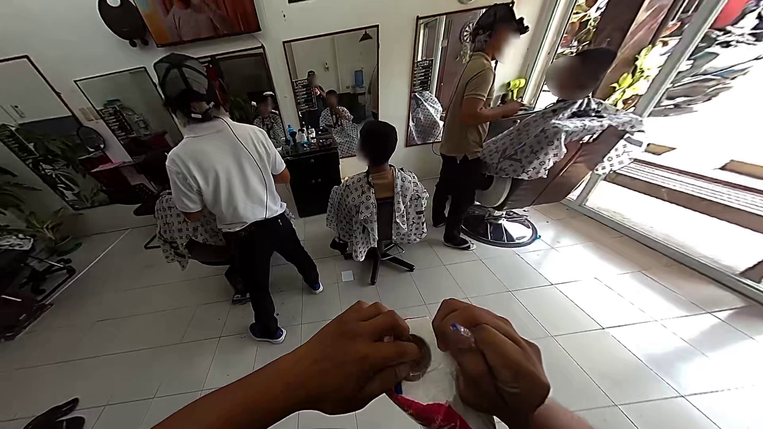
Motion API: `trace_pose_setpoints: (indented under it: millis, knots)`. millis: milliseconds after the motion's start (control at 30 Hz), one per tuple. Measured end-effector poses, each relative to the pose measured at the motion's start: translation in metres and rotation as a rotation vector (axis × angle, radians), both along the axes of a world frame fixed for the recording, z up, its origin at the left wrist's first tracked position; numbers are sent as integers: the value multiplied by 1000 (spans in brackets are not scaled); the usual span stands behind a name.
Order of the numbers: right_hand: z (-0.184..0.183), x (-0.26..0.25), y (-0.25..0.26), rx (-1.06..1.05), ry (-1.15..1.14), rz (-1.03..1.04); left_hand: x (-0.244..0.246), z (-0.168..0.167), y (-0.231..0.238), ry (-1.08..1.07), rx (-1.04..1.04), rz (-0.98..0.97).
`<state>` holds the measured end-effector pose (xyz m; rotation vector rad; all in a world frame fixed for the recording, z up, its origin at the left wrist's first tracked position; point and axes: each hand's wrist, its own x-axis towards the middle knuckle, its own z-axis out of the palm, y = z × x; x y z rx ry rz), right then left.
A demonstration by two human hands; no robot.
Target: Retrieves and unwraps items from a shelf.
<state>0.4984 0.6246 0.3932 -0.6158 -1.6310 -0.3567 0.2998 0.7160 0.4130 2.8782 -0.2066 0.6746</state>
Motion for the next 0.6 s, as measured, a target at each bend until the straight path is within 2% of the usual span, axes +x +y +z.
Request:
trace_pose_setpoints:
  millis: [167, 267, 367, 433, 500, 600]
  knots:
    - [-40, -20, 10, 4, -75, 98, -20, -30, -6, 138, -119, -44]
    - [-48, -26, 13, 45, -120, 149, -32, -35, -10, 147, -15, -20]
    - [-53, -29, 18, 65, -170, 165, -39, -38, -17, 63, 284, 240]
    - [-57, -32, 19, 77, -171, 151, -35, -41, -20, 10, 325, 418]
    - [-62, -36, 20, 89, -171, 156, -27, -39, -21, 38, 149, 461]
    - [-63, -35, 22, 125, -192, 160, -16, -39, -22, 28, -293, 429]
